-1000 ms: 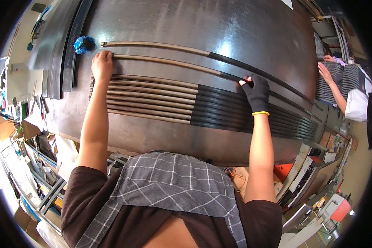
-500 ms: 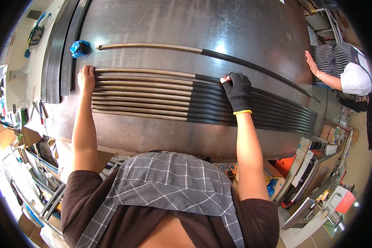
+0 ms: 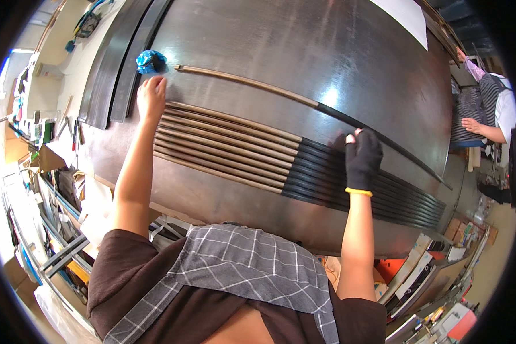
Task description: The person aligns and processes long metal strips on a workbench, using a hand tool to crimp or cut ends and organizing them into a row.
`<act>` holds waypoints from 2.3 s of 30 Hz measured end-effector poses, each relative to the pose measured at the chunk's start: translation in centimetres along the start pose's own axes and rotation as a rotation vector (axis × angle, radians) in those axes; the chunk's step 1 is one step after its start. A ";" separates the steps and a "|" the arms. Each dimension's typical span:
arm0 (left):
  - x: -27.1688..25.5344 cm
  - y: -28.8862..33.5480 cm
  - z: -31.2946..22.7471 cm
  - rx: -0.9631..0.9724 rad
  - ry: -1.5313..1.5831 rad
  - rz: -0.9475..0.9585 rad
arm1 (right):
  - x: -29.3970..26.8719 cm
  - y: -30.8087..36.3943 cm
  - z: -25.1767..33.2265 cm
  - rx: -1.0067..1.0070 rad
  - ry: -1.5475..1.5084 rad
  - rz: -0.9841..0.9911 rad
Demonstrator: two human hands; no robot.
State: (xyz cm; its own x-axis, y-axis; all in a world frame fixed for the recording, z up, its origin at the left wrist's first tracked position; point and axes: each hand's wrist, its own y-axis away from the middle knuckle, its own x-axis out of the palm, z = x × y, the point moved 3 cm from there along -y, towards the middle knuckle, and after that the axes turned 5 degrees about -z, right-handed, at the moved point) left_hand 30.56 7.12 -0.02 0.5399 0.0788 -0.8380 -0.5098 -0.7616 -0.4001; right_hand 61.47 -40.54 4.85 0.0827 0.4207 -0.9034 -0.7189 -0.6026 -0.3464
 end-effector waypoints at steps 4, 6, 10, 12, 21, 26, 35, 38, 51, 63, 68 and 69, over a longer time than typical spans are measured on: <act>3.8 -4.5 -2.7 -0.103 0.105 0.082 | 2.9 -2.6 -2.1 -0.121 0.326 -0.027; 4.7 -5.4 -4.4 -0.221 -0.005 0.270 | 4.5 -1.4 -3.4 -0.093 0.334 -0.012; 4.0 -4.2 -2.4 -0.418 -0.130 0.252 | 3.4 -0.5 -3.2 -0.019 0.054 -0.044; 3.6 -2.8 -2.2 -0.394 -0.042 0.166 | 2.2 -1.2 -3.0 0.130 0.063 0.129; 3.8 1.1 -0.1 -0.075 -0.013 0.056 | 1.9 -0.3 -3.4 0.102 -0.055 0.153; 2.8 1.3 1.5 -0.053 -0.126 0.130 | 2.5 1.5 -1.8 0.081 -0.061 0.112; 3.6 1.3 8.0 0.083 -0.041 0.170 | 1.4 3.1 -0.4 0.129 -0.123 -0.042; 2.9 2.1 3.9 -0.098 -0.258 0.122 | -2.1 6.1 1.0 0.199 -0.065 -0.140; -3.7 17.4 -4.8 0.471 -0.261 0.232 | -4.2 21.3 -2.1 1.172 0.165 -0.418; -6.4 16.1 -5.5 0.258 -0.181 0.401 | -3.8 24.4 2.0 0.953 -0.017 -0.549; -11.0 16.0 -4.6 0.348 0.226 0.313 | -1.7 30.7 15.6 0.395 0.047 -0.319; -11.3 16.5 -2.5 0.386 0.330 0.213 | -1.1 31.8 18.7 0.305 0.094 -0.333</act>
State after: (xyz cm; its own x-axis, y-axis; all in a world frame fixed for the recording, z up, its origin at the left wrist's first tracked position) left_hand 17.75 -7.97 3.76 0.5478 -0.3048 -0.7792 -0.8057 -0.4429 -0.3932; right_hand 25.61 -47.41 -0.44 0.3960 0.4861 -0.7791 -0.8116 -0.2116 -0.5446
